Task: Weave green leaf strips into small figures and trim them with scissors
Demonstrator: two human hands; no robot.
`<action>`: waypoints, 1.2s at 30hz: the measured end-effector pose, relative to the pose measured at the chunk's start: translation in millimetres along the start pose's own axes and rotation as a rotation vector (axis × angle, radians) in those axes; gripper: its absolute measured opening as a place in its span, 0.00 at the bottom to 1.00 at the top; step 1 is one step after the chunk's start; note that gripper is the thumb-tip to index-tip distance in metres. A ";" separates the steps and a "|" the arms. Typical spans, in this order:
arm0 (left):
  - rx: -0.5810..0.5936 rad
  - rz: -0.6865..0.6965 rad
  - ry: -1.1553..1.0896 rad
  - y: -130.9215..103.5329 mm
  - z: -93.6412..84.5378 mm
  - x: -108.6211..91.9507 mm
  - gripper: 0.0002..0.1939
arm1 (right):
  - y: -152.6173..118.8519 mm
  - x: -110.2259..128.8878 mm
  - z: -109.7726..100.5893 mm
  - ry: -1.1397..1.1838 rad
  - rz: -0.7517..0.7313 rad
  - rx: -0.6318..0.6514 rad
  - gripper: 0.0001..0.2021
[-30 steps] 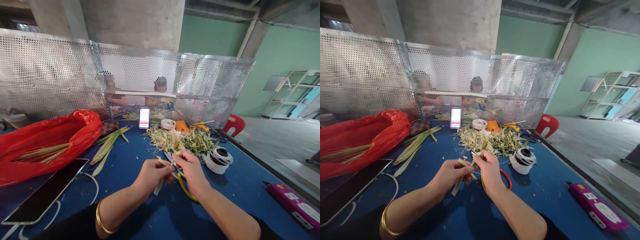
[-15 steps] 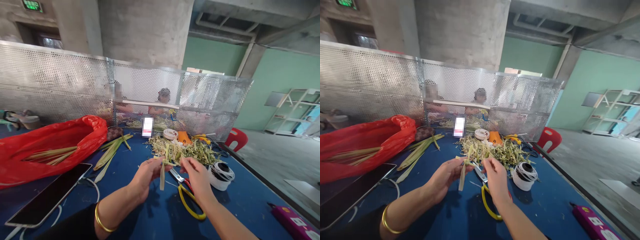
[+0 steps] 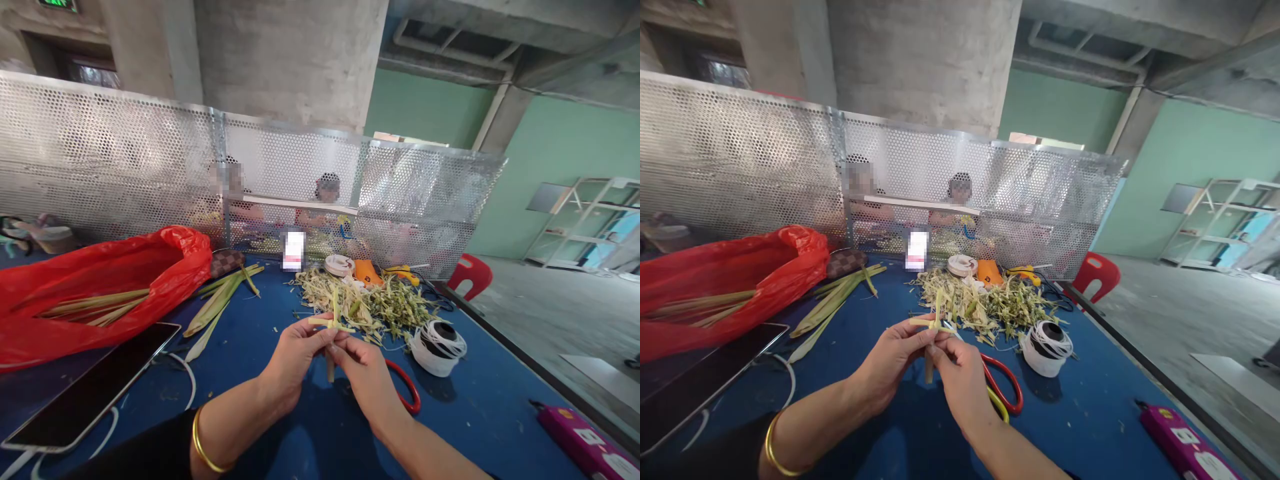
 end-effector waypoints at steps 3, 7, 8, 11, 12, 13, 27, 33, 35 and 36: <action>-0.055 0.008 -0.011 1.2 -6.8 0.7 0.19 | -1.2 5.4 2.5 -0.048 -0.061 0.015 0.15; -0.067 -0.014 -0.021 1.6 -9.3 3.0 0.20 | -4.2 3.7 5.2 -0.111 -0.041 0.006 0.14; -0.064 -0.015 -0.019 1.7 -9.2 3.2 0.20 | -4.8 3.0 5.9 -0.120 -0.035 0.005 0.14; -0.056 -0.012 0.001 2.4 -8.3 2.3 0.20 | -5.7 2.2 6.8 -0.149 -0.035 0.006 0.14; -0.045 -0.010 0.012 2.8 -7.0 1.3 0.21 | -5.4 2.4 6.3 -0.168 -0.042 0.006 0.14; -0.036 -0.005 0.024 3.3 -5.7 -0.6 0.22 | -4.8 2.7 5.5 -0.189 -0.049 0.007 0.15; 0.006 0.002 0.249 5.8 -4.2 -11.9 0.18 | 3.5 14.6 -20.6 -0.349 -0.202 -0.116 0.12; -0.038 0.037 0.306 7.2 -8.4 -5.9 0.12 | -8.0 34.3 -17.3 -0.718 -0.397 -0.172 0.11; -0.011 0.077 0.312 6.7 -6.4 -6.0 0.12 | -12.9 41.7 -14.0 -0.834 -0.477 -0.196 0.11; -0.001 0.099 0.309 6.4 -5.7 -6.4 0.12 | -15.4 44.9 -11.4 -0.879 -0.518 -0.202 0.11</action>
Point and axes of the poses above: each hand's wrist, its own y-axis towards the middle knuckle, its own z-axis out of the palm, x = y × z, the point moved 9 cm from there along y, towards the middle knuckle, and after that the axes turned 7 degrees about -y, right-handed, at the moved point
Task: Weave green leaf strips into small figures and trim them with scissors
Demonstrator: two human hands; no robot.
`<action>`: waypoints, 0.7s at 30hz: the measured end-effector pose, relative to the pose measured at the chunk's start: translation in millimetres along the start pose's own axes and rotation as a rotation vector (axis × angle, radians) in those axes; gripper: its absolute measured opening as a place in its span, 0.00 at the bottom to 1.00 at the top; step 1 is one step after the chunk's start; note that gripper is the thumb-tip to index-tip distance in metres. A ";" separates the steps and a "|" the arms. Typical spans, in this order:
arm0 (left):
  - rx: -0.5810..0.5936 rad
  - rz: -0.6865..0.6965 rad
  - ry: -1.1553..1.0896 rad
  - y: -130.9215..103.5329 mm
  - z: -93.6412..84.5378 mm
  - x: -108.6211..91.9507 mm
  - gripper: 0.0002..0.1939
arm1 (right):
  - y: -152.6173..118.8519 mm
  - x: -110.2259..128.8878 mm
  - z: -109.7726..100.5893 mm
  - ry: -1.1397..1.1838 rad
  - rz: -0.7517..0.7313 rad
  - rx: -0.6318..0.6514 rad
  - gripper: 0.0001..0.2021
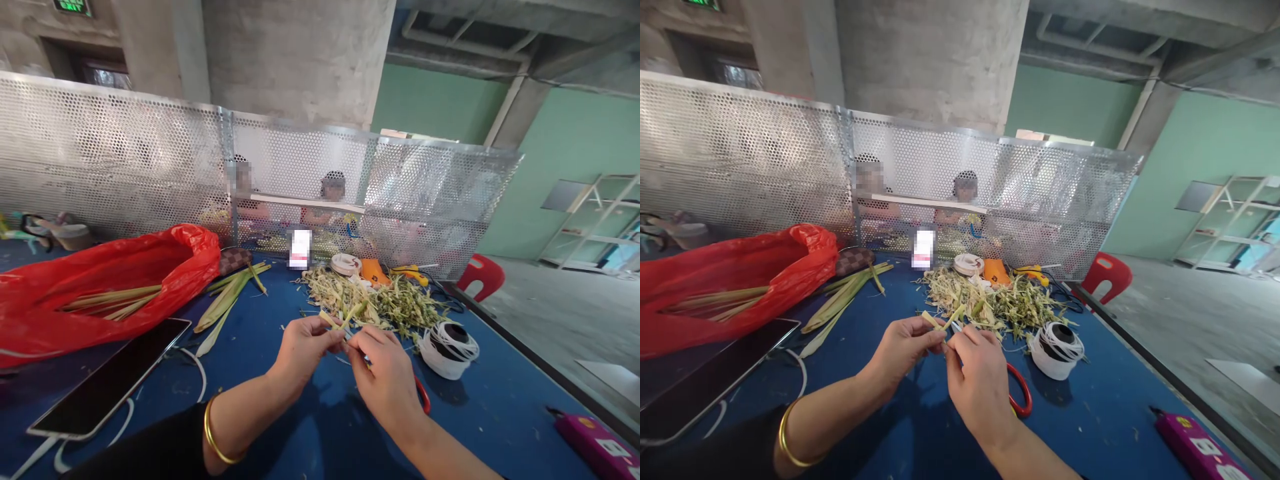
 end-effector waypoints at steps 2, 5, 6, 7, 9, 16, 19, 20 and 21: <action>0.003 0.028 -0.009 0.0 -0.4 -1.4 0.13 | -1.2 8.1 -1.8 -0.059 -0.066 -0.024 0.12; 0.004 0.007 0.034 1.9 -2.7 -3.6 0.14 | -1.5 13.3 -6.0 -0.072 -0.101 -0.042 0.13; 0.013 -0.019 0.055 2.9 -3.0 -3.7 0.14 | -0.6 12.9 -8.8 -0.055 -0.100 -0.041 0.12; 0.033 -0.051 0.075 3.8 -2.5 -3.2 0.15 | 0.8 11.5 -13.3 -0.036 -0.096 -0.052 0.11; 0.106 -0.121 0.103 4.6 1.8 -0.1 0.17 | 4.7 5.6 -27.8 -0.026 -0.073 -0.119 0.09; 0.367 -0.173 0.265 -4.4 25.4 16.9 0.10 | 20.4 -31.5 -11.0 0.215 0.188 0.152 0.05; 0.399 -0.197 0.289 -8.1 28.8 23.1 0.09 | 15.9 -33.7 8.7 0.425 0.314 0.295 0.06; 0.403 -0.206 0.289 -8.9 29.0 24.3 0.09 | 15.1 -33.8 8.6 0.431 0.338 0.272 0.07; 0.407 -0.218 0.288 -9.6 29.0 25.1 0.09 | 14.5 -33.3 6.6 0.415 0.349 0.229 0.08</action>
Point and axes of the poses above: each hand's wrist, its own y-axis towards the middle knuckle, its own z-axis out of the palm, x = y × z, the point moved 9 cm from there along y, towards the middle knuckle, and after that the axes turned 7 degrees about -y, right-handed, at the moved point
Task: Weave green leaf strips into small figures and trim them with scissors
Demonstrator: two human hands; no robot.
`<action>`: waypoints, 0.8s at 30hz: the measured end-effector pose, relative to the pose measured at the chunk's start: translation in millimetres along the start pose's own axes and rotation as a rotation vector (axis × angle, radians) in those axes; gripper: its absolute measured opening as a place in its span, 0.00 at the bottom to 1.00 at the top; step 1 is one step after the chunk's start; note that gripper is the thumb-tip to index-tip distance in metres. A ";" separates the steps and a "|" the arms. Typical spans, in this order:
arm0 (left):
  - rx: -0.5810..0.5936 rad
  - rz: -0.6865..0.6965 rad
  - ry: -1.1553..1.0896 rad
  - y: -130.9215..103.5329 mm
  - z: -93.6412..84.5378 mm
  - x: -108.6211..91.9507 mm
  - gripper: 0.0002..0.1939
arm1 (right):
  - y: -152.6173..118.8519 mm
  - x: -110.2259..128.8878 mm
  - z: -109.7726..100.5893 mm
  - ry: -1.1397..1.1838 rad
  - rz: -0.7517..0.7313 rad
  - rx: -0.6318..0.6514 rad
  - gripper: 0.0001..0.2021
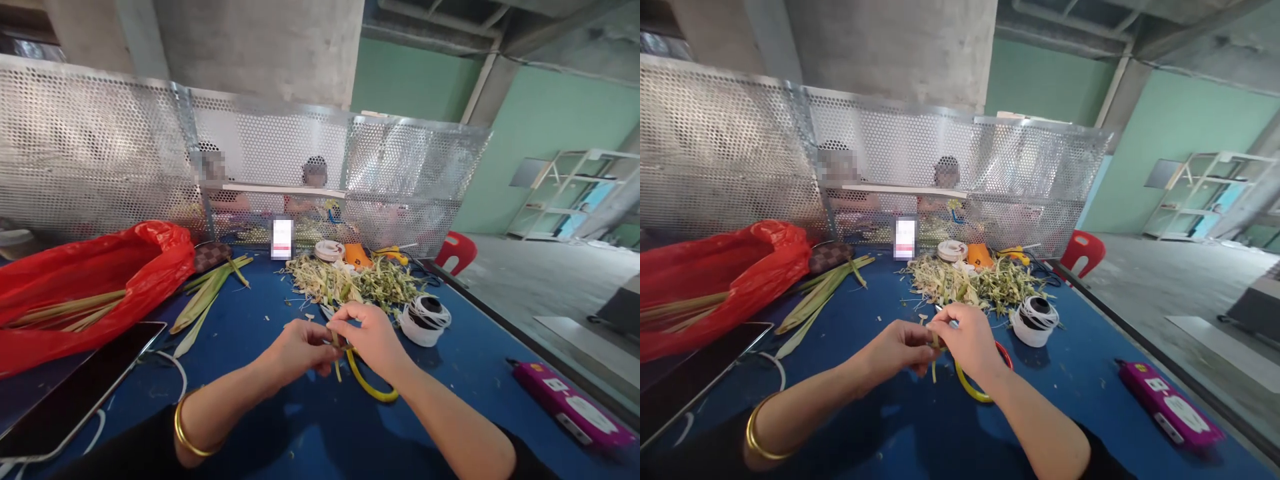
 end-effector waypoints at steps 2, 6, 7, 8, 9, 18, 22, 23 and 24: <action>0.010 -0.018 0.000 -1.2 0.3 0.1 0.08 | -3.1 4.9 -3.5 -0.031 -0.036 -0.094 0.09; 0.022 -0.047 0.000 -4.1 -2.0 -5.7 0.09 | -3.0 8.4 -10.1 -0.025 -0.115 -0.156 0.10; 0.010 -0.047 -0.025 -4.8 -4.2 -8.6 0.10 | -0.8 4.8 -15.0 0.009 -0.106 -0.164 0.10; -0.004 -0.046 -0.061 -5.4 -6.6 -11.3 0.12 | 1.8 -0.7 -21.5 0.051 -0.081 -0.174 0.11; -0.022 -0.047 -0.105 -6.0 -9.2 -13.7 0.14 | 4.4 -7.3 -29.2 0.094 -0.048 -0.190 0.12; -0.087 -0.043 -0.214 -9.0 -16.5 -16.3 0.17 | 2.1 -20.8 -21.5 0.110 0.067 -0.006 0.11; -0.136 -0.019 -0.069 -11.3 -17.5 -16.3 0.14 | -7.2 -16.0 -3.2 0.165 0.059 0.041 0.05; -0.146 -0.004 -0.024 -13.4 -17.9 -17.7 0.13 | -10.3 -15.8 -0.7 0.162 0.056 0.049 0.06; -0.152 0.015 0.020 -16.5 -18.3 -19.6 0.12 | -14.0 -15.2 1.2 0.150 0.045 0.059 0.06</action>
Point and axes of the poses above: each hand's wrist, its own y-axis towards the middle knuckle, its own z-axis out of the palm, x = y × z, the point moved 9 cm from there along y, towards the middle knuckle, and after that the axes turned 7 degrees about -y, right-handed, at the moved point
